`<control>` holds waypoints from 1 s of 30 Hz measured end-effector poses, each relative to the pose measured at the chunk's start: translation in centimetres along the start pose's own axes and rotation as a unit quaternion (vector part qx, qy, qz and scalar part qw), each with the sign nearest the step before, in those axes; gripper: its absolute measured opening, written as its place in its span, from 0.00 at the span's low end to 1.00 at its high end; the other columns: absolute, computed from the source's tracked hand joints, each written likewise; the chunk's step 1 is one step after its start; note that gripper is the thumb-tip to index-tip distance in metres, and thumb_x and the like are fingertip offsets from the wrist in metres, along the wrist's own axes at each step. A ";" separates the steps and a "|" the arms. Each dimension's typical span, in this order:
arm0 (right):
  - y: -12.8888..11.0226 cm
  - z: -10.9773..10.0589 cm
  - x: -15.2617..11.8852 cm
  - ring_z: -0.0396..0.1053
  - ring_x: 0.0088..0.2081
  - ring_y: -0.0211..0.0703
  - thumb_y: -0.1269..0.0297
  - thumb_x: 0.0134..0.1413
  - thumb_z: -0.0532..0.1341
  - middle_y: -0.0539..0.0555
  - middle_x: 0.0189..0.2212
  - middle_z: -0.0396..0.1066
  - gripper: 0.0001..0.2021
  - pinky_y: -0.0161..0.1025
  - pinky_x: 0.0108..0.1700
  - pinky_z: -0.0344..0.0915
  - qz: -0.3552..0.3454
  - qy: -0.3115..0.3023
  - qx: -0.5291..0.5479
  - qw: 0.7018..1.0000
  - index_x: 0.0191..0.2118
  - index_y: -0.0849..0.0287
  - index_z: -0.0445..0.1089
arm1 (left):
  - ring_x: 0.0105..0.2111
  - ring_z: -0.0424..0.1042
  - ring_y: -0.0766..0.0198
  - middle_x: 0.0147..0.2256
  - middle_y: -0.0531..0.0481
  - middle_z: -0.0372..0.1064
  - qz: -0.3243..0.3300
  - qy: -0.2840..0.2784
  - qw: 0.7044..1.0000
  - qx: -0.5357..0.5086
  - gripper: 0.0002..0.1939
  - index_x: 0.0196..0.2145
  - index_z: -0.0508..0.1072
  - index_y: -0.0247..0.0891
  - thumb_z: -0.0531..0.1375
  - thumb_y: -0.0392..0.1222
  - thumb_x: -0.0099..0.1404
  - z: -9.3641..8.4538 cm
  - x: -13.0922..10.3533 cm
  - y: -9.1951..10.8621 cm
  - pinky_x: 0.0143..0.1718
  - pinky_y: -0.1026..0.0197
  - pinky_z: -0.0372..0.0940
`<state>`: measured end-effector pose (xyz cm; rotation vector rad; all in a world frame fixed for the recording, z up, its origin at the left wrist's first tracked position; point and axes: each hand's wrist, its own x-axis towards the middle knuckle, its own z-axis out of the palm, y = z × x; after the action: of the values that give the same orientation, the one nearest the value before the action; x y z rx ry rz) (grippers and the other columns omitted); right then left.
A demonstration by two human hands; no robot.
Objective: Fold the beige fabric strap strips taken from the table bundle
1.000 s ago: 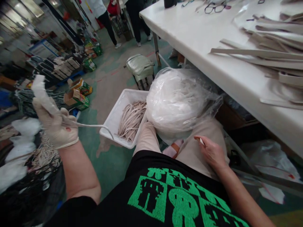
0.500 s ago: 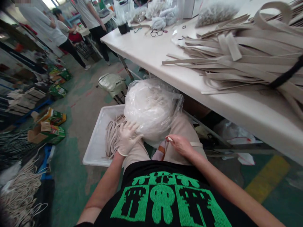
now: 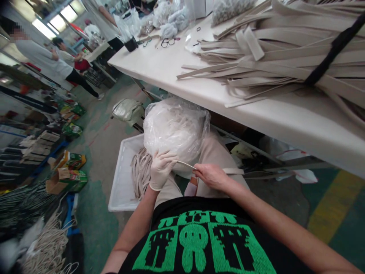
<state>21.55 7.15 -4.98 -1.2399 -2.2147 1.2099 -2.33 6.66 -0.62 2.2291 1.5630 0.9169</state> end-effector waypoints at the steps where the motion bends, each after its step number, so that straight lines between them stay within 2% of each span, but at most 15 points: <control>1: 0.4 0.0 -0.1 0.68 0.27 0.43 0.56 0.64 0.55 0.52 0.25 0.73 0.14 0.36 0.31 0.57 0.013 0.004 0.004 1.000 0.30 0.54 0.72 | 0.57 0.70 0.55 0.46 0.50 0.79 -0.013 0.008 1.000 0.009 0.09 0.41 0.80 0.48 0.58 0.46 0.70 -0.4 0.6 -0.8 0.68 0.39 0.45; 3: 1.3 0.3 -0.1 0.67 0.24 0.41 0.55 0.65 0.52 0.50 0.23 0.71 0.16 0.36 0.29 0.59 0.034 0.010 0.065 0.997 0.30 0.54 0.70 | 0.61 0.67 0.53 0.51 0.48 0.77 -0.033 0.017 0.998 0.047 0.11 0.43 0.80 0.46 0.58 0.46 0.70 -0.7 2.3 -2.6 0.67 0.39 0.46; 6: 2.3 1.0 0.0 0.67 0.22 0.38 0.50 0.67 0.49 0.50 0.26 0.72 0.19 0.36 0.30 0.63 0.050 0.050 0.191 0.979 0.32 0.56 0.68 | 0.66 0.58 0.49 0.57 0.45 0.72 -0.072 0.005 0.986 0.153 0.15 0.50 0.77 0.45 0.62 0.48 0.66 0.2 5.8 -5.0 0.68 0.39 0.43; 9: 3.1 1.5 0.3 0.67 0.23 0.37 0.49 0.66 0.51 0.51 0.29 0.73 0.18 0.35 0.29 0.64 0.049 0.092 0.234 0.967 0.33 0.57 0.68 | 0.67 0.54 0.43 0.62 0.40 0.66 -0.145 -0.040 0.953 0.263 0.26 0.56 0.73 0.41 0.65 0.52 0.62 1.7 9.4 -6.9 0.68 0.36 0.42; 12: 3.5 1.6 0.5 0.67 0.22 0.38 0.49 0.66 0.51 0.50 0.26 0.72 0.18 0.35 0.28 0.63 0.053 0.093 0.236 0.966 0.34 0.57 0.69 | 0.66 0.54 0.38 0.64 0.35 0.61 -0.243 -0.039 0.913 0.325 0.35 0.60 0.69 0.38 0.66 0.56 0.59 2.3 11.2 -8.5 0.65 0.34 0.47; 15: 3.5 1.5 0.5 0.67 0.23 0.38 0.48 0.66 0.51 0.50 0.25 0.71 0.20 0.35 0.28 0.64 0.052 0.090 0.241 0.965 0.33 0.57 0.69 | 0.65 0.56 0.39 0.62 0.37 0.65 -0.274 -0.048 0.898 0.341 0.31 0.56 0.73 0.41 0.67 0.55 0.57 2.1 10.5 -10.3 0.65 0.34 0.47; 19: 3.2 1.3 0.7 0.67 0.22 0.37 0.47 0.65 0.52 0.51 0.27 0.72 0.20 0.35 0.28 0.65 0.050 0.100 0.260 0.959 0.33 0.57 0.69 | 0.60 0.65 0.49 0.53 0.46 0.75 -0.309 -0.078 0.899 0.301 0.11 0.42 0.81 0.47 0.62 0.45 0.62 1.6 7.6 -12.5 0.67 0.36 0.44; 23: 3.3 1.4 1.0 0.66 0.22 0.36 0.46 0.65 0.53 0.51 0.28 0.73 0.19 0.35 0.27 0.65 0.046 0.098 0.277 0.955 0.35 0.57 0.69 | 0.58 0.68 0.54 0.51 0.50 0.77 -0.321 -0.042 0.902 0.286 0.11 0.35 0.82 0.48 0.58 0.42 0.66 0.4 5.9 -13.3 0.68 0.37 0.42; 25: 3.4 1.5 1.0 0.67 0.22 0.37 0.45 0.65 0.52 0.51 0.28 0.73 0.20 0.35 0.27 0.65 0.050 0.101 0.280 0.953 0.36 0.57 0.70 | 0.59 0.67 0.53 0.51 0.48 0.77 -0.306 0.004 0.914 0.267 0.10 0.36 0.82 0.46 0.58 0.42 0.66 -0.7 5.6 -12.9 0.68 0.40 0.44; 26: 3.4 1.5 1.0 0.67 0.22 0.37 0.45 0.64 0.52 0.51 0.28 0.73 0.21 0.35 0.27 0.65 0.052 0.102 0.279 0.953 0.36 0.57 0.70 | 0.58 0.68 0.54 0.50 0.47 0.78 -0.298 0.041 0.924 0.238 0.10 0.37 0.82 0.45 0.58 0.42 0.65 -1.3 5.5 -12.5 0.67 0.42 0.49; 28: 3.2 1.3 0.9 0.66 0.22 0.37 0.44 0.64 0.53 0.52 0.29 0.74 0.21 0.36 0.28 0.65 0.053 0.107 0.278 0.953 0.35 0.57 0.70 | 0.53 0.73 0.55 0.48 0.47 0.79 -0.278 0.128 0.942 0.141 0.11 0.40 0.81 0.43 0.58 0.44 0.66 -2.6 5.2 -11.3 0.61 0.48 0.61; 30: 3.0 1.0 0.9 0.66 0.22 0.37 0.43 0.63 0.53 0.52 0.29 0.74 0.22 0.36 0.29 0.65 0.053 0.113 0.279 0.952 0.35 0.57 0.70 | 0.46 0.77 0.57 0.44 0.47 0.80 -0.252 0.201 0.946 0.037 0.13 0.42 0.81 0.41 0.59 0.47 0.66 -3.9 4.4 -9.5 0.53 0.55 0.68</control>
<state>21.98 8.13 -8.08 -1.1902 -1.5073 1.5095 -10.91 13.81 -1.32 1.6028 2.2337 1.2028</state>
